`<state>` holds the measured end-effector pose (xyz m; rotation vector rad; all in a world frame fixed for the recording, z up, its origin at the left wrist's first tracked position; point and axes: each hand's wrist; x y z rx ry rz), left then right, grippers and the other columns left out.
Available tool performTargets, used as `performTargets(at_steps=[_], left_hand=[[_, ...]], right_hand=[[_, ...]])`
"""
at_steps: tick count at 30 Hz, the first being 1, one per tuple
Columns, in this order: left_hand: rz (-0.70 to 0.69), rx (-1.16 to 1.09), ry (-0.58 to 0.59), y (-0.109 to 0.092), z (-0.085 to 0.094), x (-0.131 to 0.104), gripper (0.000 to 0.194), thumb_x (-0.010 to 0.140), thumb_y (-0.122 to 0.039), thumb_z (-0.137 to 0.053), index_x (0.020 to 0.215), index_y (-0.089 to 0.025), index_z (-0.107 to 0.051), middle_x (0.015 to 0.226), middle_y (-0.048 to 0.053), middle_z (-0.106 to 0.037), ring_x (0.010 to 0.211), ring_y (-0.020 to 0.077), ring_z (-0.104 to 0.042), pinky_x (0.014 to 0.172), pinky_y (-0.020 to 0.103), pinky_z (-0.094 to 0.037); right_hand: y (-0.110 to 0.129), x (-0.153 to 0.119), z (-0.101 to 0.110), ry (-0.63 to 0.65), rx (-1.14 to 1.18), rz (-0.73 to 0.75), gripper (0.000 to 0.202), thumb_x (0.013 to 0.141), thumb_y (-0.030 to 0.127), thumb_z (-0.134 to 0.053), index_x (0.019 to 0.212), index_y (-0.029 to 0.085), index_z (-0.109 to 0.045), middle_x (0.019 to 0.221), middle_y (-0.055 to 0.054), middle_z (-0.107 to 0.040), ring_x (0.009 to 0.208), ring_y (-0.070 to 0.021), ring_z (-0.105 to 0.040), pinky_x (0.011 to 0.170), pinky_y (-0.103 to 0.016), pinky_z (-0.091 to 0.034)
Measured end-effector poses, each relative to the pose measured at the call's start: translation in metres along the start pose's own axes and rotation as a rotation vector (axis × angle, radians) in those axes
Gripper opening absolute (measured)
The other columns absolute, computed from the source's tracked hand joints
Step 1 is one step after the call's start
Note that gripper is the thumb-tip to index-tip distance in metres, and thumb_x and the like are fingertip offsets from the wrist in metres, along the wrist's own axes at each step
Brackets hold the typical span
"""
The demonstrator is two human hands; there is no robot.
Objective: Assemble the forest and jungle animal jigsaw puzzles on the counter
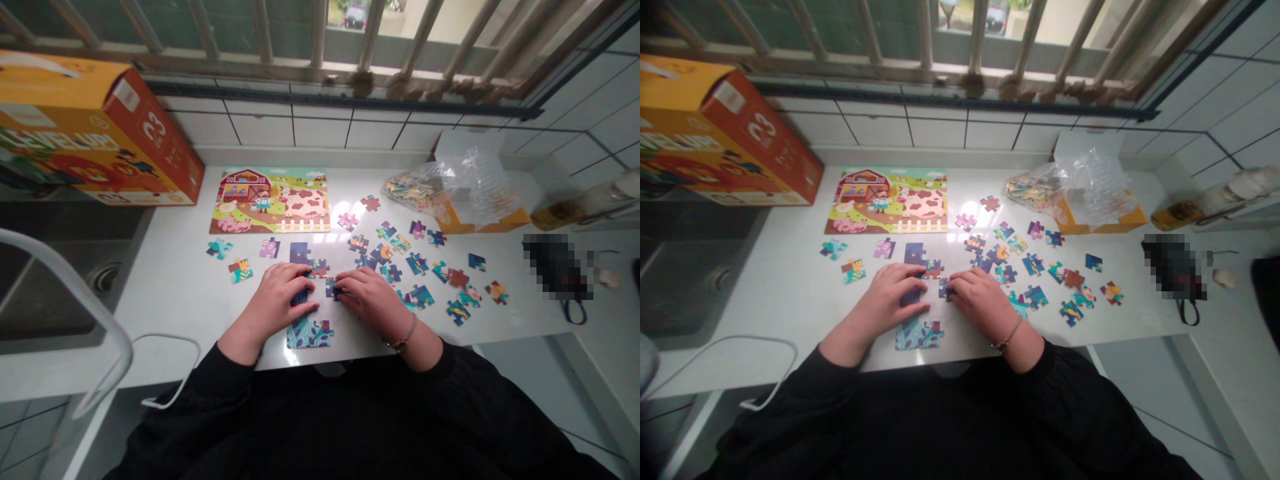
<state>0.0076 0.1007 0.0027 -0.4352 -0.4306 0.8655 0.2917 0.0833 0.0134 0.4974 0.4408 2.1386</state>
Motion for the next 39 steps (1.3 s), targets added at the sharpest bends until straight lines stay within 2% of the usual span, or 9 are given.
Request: performTargets(at_steps=[14,25,39], left_hand=[[0.009,0.001,0.014,0.0006,0.0007,-0.0006,0.028,0.095,-0.046,-0.086,0.114,-0.028,-0.076,0.15,0.01,-0.07,0.14,0.0345,-0.062,0.122,0.057,-0.042],[0.001,-0.016,0.012,0.0018,0.0012,-0.0007,0.026,0.095,-0.046,-0.086,0.112,-0.028,-0.076,0.149,0.01,-0.071,0.138,0.0338,-0.063,0.121,0.057,-0.044],[0.003,-0.007,0.008,0.0022,0.0002,-0.0015,0.028,0.096,-0.046,-0.086,0.114,-0.028,-0.075,0.15,0.01,-0.07,0.139,0.0341,-0.062,0.121,0.057,-0.044]], right_hand=[[-0.0001,-0.0002,0.002,0.015,0.007,-0.009,0.016,0.103,0.016,-0.078,0.116,0.024,-0.077,0.128,-0.008,-0.082,0.112,-0.0267,-0.073,0.102,-0.045,-0.057],[-0.0087,-0.0028,0.0012,0.047,0.006,-0.012,0.018,0.105,0.018,-0.074,0.121,0.025,-0.076,0.133,-0.008,-0.081,0.117,-0.0278,-0.071,0.105,-0.046,-0.056],[-0.0022,-0.0017,0.0016,0.021,0.0,-0.009,0.015,0.104,0.019,-0.077,0.117,0.025,-0.077,0.129,-0.007,-0.082,0.112,-0.0269,-0.072,0.101,-0.045,-0.056]])
Point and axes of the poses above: each hand's wrist, its own x-axis towards the middle knuckle, its own z-axis out of the back of the hand, y = z × x
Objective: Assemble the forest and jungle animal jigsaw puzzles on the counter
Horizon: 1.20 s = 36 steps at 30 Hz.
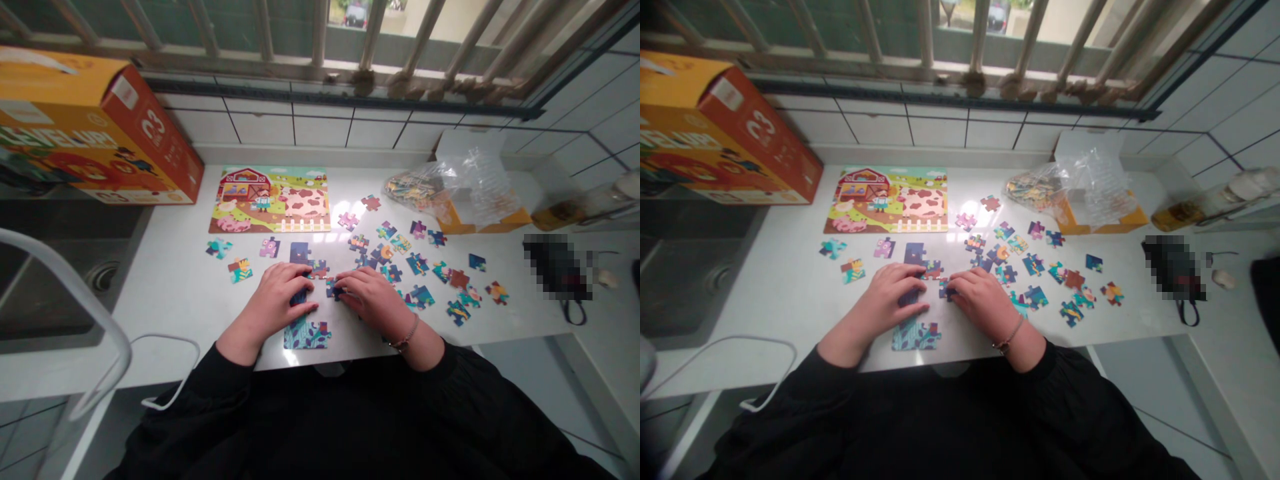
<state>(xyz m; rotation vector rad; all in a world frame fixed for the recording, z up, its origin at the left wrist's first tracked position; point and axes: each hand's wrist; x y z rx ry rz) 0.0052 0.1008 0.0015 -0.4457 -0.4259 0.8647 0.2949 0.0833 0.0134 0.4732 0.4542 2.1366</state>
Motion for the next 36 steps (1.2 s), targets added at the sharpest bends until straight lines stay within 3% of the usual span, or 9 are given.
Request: performTargets(at_steps=[7,11,20,25,29,36], left_hand=[[-0.001,-0.003,0.0,0.001,0.0,0.0,0.028,0.096,-0.046,-0.086,0.114,-0.028,-0.075,0.15,0.01,-0.07,0.14,0.0342,-0.062,0.122,0.057,-0.043],[-0.013,0.008,-0.006,0.001,0.0,0.0,0.028,0.097,-0.047,-0.085,0.114,-0.027,-0.075,0.15,0.01,-0.07,0.139,0.0336,-0.062,0.121,0.057,-0.043],[0.001,-0.007,0.003,0.0,0.0,0.0,0.027,0.096,-0.046,-0.085,0.115,-0.028,-0.075,0.15,0.01,-0.07,0.14,0.0341,-0.062,0.122,0.057,-0.043],[0.002,-0.008,0.004,0.0,0.001,0.0,0.027,0.096,-0.046,-0.086,0.113,-0.028,-0.075,0.15,0.01,-0.07,0.139,0.0342,-0.062,0.121,0.057,-0.044],[-0.003,-0.005,0.003,-0.001,0.001,0.0,0.027,0.096,-0.045,-0.086,0.113,-0.027,-0.075,0.15,0.01,-0.07,0.139,0.0342,-0.062,0.122,0.057,-0.043],[0.005,-0.009,0.015,-0.001,0.002,0.001,0.027,0.096,-0.046,-0.085,0.113,-0.028,-0.075,0.151,0.01,-0.07,0.139,0.0341,-0.062,0.122,0.057,-0.043]], right_hand=[[0.0,-0.001,0.0,-0.009,0.03,0.002,0.015,0.103,0.018,-0.076,0.117,0.025,-0.075,0.128,-0.007,-0.082,0.112,-0.0268,-0.073,0.102,-0.045,-0.056],[0.0,-0.006,0.002,-0.055,0.046,-0.058,0.026,0.102,0.021,-0.079,0.127,0.024,-0.071,0.135,-0.012,-0.076,0.121,-0.0308,-0.07,0.104,-0.049,-0.057],[0.016,-0.004,-0.002,-0.063,-0.171,-0.184,0.043,0.09,0.051,-0.092,0.111,0.021,-0.07,0.121,-0.017,-0.07,0.11,-0.0364,-0.063,0.096,-0.055,-0.057],[0.015,-0.001,-0.001,-0.057,-0.177,-0.208,0.029,0.097,0.036,-0.086,0.118,0.022,-0.072,0.123,-0.016,-0.07,0.111,-0.0351,-0.063,0.096,-0.053,-0.057],[0.006,-0.001,0.005,-0.022,-0.142,-0.191,0.03,0.1,0.025,-0.081,0.13,0.023,-0.074,0.124,-0.014,-0.074,0.114,-0.034,-0.064,0.1,-0.052,-0.056],[-0.011,0.014,0.002,-0.045,-0.053,-0.098,0.029,0.102,0.008,-0.07,0.124,0.025,-0.077,0.121,-0.007,-0.083,0.114,-0.0289,-0.069,0.104,-0.045,-0.055]])
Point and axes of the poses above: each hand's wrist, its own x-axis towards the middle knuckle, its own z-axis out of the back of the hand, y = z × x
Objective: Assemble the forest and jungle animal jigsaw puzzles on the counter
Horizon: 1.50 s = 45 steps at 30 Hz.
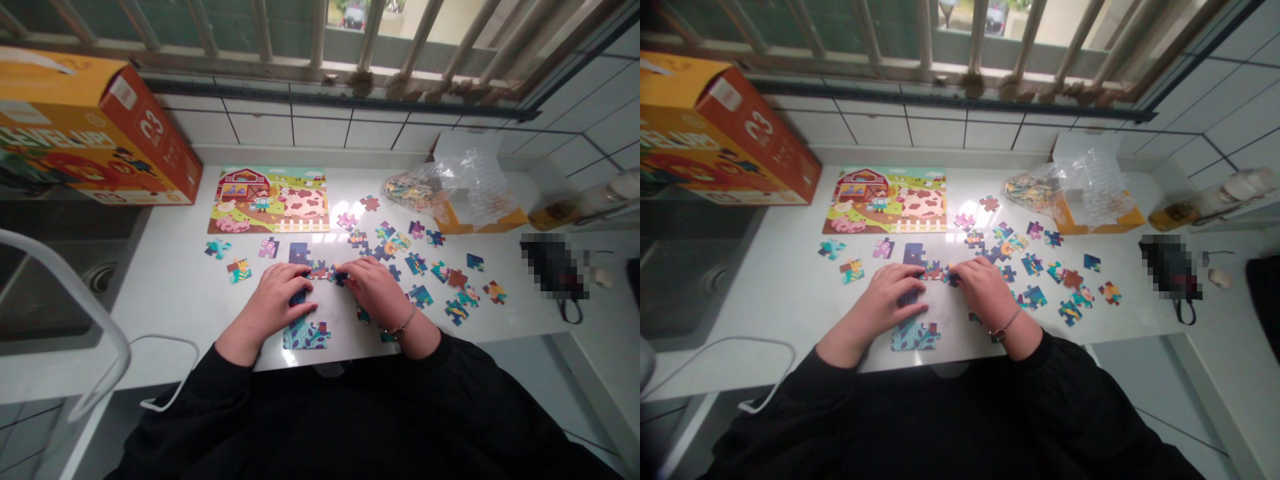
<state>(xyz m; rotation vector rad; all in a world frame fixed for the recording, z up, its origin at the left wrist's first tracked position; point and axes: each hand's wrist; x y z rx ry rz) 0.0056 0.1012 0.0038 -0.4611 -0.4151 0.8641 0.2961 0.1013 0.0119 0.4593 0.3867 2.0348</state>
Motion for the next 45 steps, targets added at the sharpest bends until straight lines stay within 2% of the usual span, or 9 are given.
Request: performTargets(at_steps=[6,9,12,17,21,37,45], left_hand=[[-0.012,0.006,-0.011,0.001,-0.001,-0.001,0.027,0.096,-0.045,-0.086,0.112,-0.027,-0.075,0.15,0.01,-0.07,0.138,0.0336,-0.063,0.122,0.056,-0.043],[-0.022,0.009,-0.02,0.002,-0.002,-0.001,0.028,0.096,-0.045,-0.086,0.113,-0.026,-0.075,0.149,0.01,-0.071,0.138,0.0338,-0.063,0.121,0.056,-0.044],[-0.021,0.009,-0.022,0.002,-0.002,-0.001,0.028,0.096,-0.045,-0.086,0.113,-0.027,-0.075,0.149,0.01,-0.071,0.138,0.034,-0.063,0.121,0.056,-0.044],[-0.009,0.003,-0.016,0.001,-0.002,-0.001,0.027,0.096,-0.045,-0.086,0.113,-0.027,-0.075,0.149,0.01,-0.071,0.138,0.0341,-0.063,0.122,0.056,-0.043],[-0.019,0.01,-0.025,0.002,-0.002,-0.002,0.028,0.095,-0.044,-0.087,0.113,-0.027,-0.075,0.149,0.01,-0.071,0.138,0.0337,-0.063,0.121,0.056,-0.043],[-0.013,-0.005,-0.032,0.002,-0.002,-0.001,0.027,0.094,-0.044,-0.087,0.112,-0.027,-0.077,0.148,0.01,-0.071,0.137,0.0345,-0.064,0.12,0.057,-0.046],[-0.011,0.001,-0.036,0.002,-0.003,-0.001,0.027,0.094,-0.044,-0.087,0.113,-0.027,-0.076,0.147,0.01,-0.071,0.137,0.0341,-0.063,0.121,0.057,-0.045]], right_hand=[[-0.003,0.013,-0.002,-0.001,0.042,0.031,0.035,0.101,0.0,-0.062,0.119,0.025,-0.079,0.118,-0.006,-0.084,0.113,-0.0266,-0.072,0.103,-0.043,-0.056],[-0.002,0.013,-0.002,0.003,0.044,0.032,0.022,0.102,0.014,-0.073,0.121,0.024,-0.077,0.124,-0.009,-0.082,0.117,-0.0292,-0.072,0.106,-0.046,-0.056],[-0.001,0.013,-0.004,0.008,0.037,0.017,0.032,0.097,0.027,-0.085,0.127,0.023,-0.073,0.131,-0.013,-0.078,0.124,-0.0328,-0.07,0.107,-0.049,-0.055],[-0.003,0.017,-0.005,0.033,0.017,-0.002,0.031,0.098,0.022,-0.084,0.126,0.023,-0.072,0.125,-0.012,-0.079,0.121,-0.0323,-0.069,0.105,-0.047,-0.054],[-0.006,0.022,-0.004,0.04,-0.006,0.042,0.028,0.099,0.02,-0.081,0.126,0.022,-0.073,0.121,-0.012,-0.078,0.118,-0.0322,-0.067,0.105,-0.047,-0.053],[-0.006,0.026,0.001,0.052,-0.007,0.099,0.03,0.099,0.014,-0.08,0.124,0.022,-0.067,0.121,-0.012,-0.075,0.113,-0.0321,-0.066,0.101,-0.047,-0.055],[-0.009,0.031,-0.007,0.056,-0.023,0.141,0.025,0.102,0.017,-0.077,0.126,0.021,-0.074,0.123,-0.012,-0.075,0.112,-0.0296,-0.066,0.102,-0.046,-0.056]])
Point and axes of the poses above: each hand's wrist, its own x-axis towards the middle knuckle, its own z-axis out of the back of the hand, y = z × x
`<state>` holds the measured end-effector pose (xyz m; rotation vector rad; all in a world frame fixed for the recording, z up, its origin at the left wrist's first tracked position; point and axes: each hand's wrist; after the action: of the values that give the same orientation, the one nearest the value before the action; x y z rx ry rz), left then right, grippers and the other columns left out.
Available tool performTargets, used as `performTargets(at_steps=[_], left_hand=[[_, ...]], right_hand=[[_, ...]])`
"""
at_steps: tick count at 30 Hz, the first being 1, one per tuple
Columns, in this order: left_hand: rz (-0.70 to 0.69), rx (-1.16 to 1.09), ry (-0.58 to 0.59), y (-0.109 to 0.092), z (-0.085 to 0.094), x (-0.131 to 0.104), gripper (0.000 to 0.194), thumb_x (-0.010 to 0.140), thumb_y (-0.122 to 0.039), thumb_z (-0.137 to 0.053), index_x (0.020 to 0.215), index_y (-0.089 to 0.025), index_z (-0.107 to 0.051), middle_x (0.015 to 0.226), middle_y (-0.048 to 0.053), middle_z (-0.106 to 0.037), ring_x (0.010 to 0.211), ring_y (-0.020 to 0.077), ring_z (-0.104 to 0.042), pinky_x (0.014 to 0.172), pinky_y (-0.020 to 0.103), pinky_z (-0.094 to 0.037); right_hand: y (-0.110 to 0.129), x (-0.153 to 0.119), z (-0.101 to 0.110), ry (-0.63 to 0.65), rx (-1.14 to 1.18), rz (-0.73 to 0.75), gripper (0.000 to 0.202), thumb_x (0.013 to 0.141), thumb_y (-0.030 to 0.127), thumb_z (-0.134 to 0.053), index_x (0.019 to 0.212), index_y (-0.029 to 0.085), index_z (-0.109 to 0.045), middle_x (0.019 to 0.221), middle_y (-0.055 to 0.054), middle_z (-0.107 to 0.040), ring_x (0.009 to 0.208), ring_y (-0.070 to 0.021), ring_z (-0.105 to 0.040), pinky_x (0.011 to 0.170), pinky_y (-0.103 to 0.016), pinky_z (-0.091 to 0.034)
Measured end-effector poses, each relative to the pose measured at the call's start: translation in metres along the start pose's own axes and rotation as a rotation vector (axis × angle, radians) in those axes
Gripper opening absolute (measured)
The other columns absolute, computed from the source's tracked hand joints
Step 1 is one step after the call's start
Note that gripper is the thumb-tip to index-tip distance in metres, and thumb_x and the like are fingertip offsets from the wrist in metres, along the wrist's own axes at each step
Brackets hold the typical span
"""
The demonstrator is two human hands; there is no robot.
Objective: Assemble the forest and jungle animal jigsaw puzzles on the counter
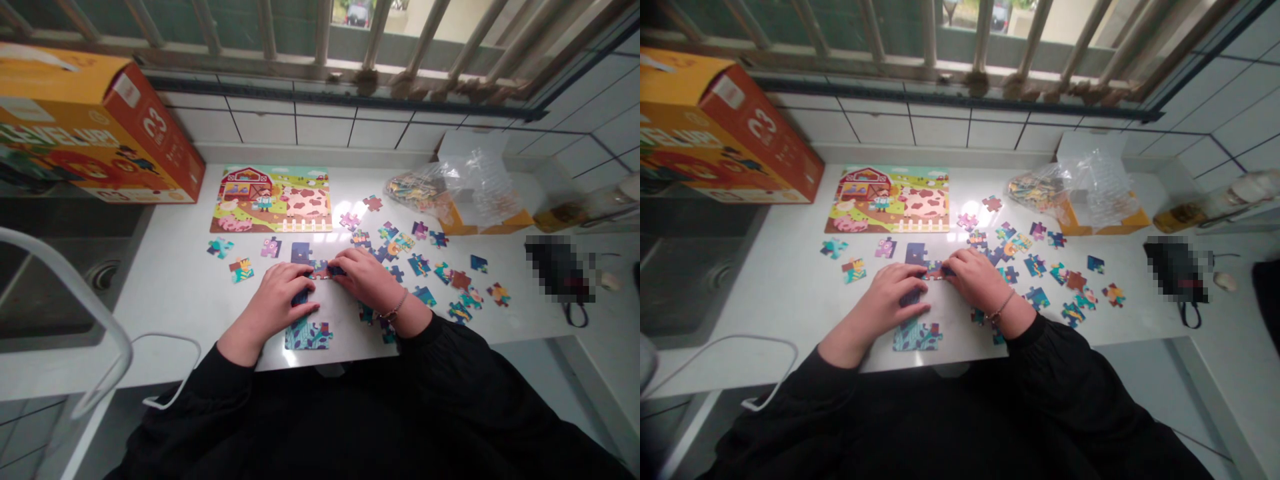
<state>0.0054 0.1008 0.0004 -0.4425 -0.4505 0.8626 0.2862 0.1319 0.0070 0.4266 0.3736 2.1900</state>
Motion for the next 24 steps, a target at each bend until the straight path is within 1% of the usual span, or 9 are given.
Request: performTargets(at_steps=[5,7,10,13,15,16,18,20,24], left_hand=[[0.004,0.003,0.009,0.0,0.0,0.0,0.027,0.095,-0.044,-0.087,0.113,-0.027,-0.076,0.147,0.01,-0.071,0.137,0.0341,-0.063,0.121,0.057,-0.045],[-0.004,0.006,0.007,0.0,0.0,0.0,0.027,0.095,-0.043,-0.087,0.113,-0.027,-0.075,0.147,0.01,-0.071,0.137,0.0339,-0.063,0.121,0.057,-0.045],[-0.003,0.009,0.014,-0.001,0.001,0.0,0.027,0.096,-0.044,-0.086,0.113,-0.027,-0.074,0.148,0.01,-0.071,0.138,0.0337,-0.063,0.121,0.056,-0.044],[0.012,0.0,0.028,-0.003,0.002,0.0,0.028,0.096,-0.045,-0.086,0.114,-0.027,-0.074,0.15,0.01,-0.07,0.139,0.034,-0.062,0.122,0.057,-0.044],[0.017,-0.014,0.027,-0.004,0.003,0.001,0.026,0.099,-0.044,-0.082,0.116,-0.027,-0.074,0.15,0.01,-0.07,0.139,0.034,-0.063,0.122,0.057,-0.044],[0.019,-0.019,0.021,-0.004,0.003,0.001,0.024,0.101,-0.043,-0.079,0.117,-0.027,-0.074,0.15,0.01,-0.071,0.138,0.0338,-0.063,0.122,0.057,-0.044],[0.024,-0.025,0.002,-0.004,0.003,0.001,0.018,0.104,-0.036,-0.072,0.119,-0.026,-0.073,0.149,0.011,-0.071,0.138,0.0328,-0.064,0.121,0.057,-0.046],[0.031,-0.019,-0.021,-0.003,0.003,0.001,0.017,0.105,-0.03,-0.067,0.121,-0.026,-0.073,0.149,0.011,-0.071,0.138,0.0322,-0.064,0.12,0.056,-0.047],[0.055,0.01,-0.052,0.0,0.003,0.0,0.019,0.104,-0.026,-0.065,0.12,-0.025,-0.073,0.147,0.012,-0.071,0.137,0.0341,-0.064,0.118,0.058,-0.048]], right_hand=[[0.006,0.001,0.002,0.036,-0.026,0.008,0.015,0.106,0.021,-0.073,0.119,0.022,-0.081,0.124,-0.012,-0.076,0.111,-0.0281,-0.066,0.102,-0.045,-0.056],[0.01,0.002,0.003,0.056,-0.043,0.012,0.016,0.108,0.02,-0.069,0.116,0.022,-0.083,0.125,-0.012,-0.077,0.113,-0.0279,-0.066,0.104,-0.046,-0.056],[0.01,-0.001,0.008,0.055,-0.05,0.016,0.022,0.107,0.018,-0.068,0.123,0.023,-0.082,0.13,-0.012,-0.077,0.118,-0.0298,-0.067,0.107,-0.049,-0.056],[-0.002,-0.011,0.021,-0.068,-0.019,-0.033,0.027,0.106,0.019,-0.069,0.131,0.023,-0.078,0.133,-0.014,-0.077,0.123,-0.0326,-0.068,0.11,-0.054,-0.057],[-0.013,-0.023,0.032,-0.157,-0.011,-0.098,0.025,0.106,0.021,-0.068,0.129,0.022,-0.078,0.13,-0.015,-0.078,0.123,-0.0341,-0.07,0.111,-0.057,-0.057],[-0.019,-0.029,0.038,-0.171,-0.014,-0.121,0.024,0.106,0.023,-0.068,0.128,0.022,-0.078,0.128,-0.015,-0.078,0.122,-0.0347,-0.07,0.11,-0.058,-0.057],[-0.026,-0.04,0.047,-0.131,-0.021,-0.129,0.025,0.103,0.026,-0.073,0.128,0.023,-0.077,0.127,-0.015,-0.078,0.121,-0.0354,-0.071,0.109,-0.06,-0.057],[-0.028,-0.048,0.05,-0.071,-0.021,-0.107,0.031,0.099,0.025,-0.079,0.13,0.023,-0.075,0.128,-0.014,-0.079,0.119,-0.0353,-0.072,0.108,-0.059,-0.058],[-0.022,-0.05,0.044,0.0,0.015,-0.072,0.037,0.095,0.018,-0.084,0.13,0.023,-0.072,0.13,-0.012,-0.08,0.12,-0.0325,-0.073,0.107,-0.054,-0.058]])
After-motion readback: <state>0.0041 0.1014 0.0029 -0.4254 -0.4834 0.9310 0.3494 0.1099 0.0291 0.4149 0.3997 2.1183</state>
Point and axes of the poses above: each hand's wrist, its own x-axis towards the middle knuckle, its own z-axis out of the back of the hand, y = z × x
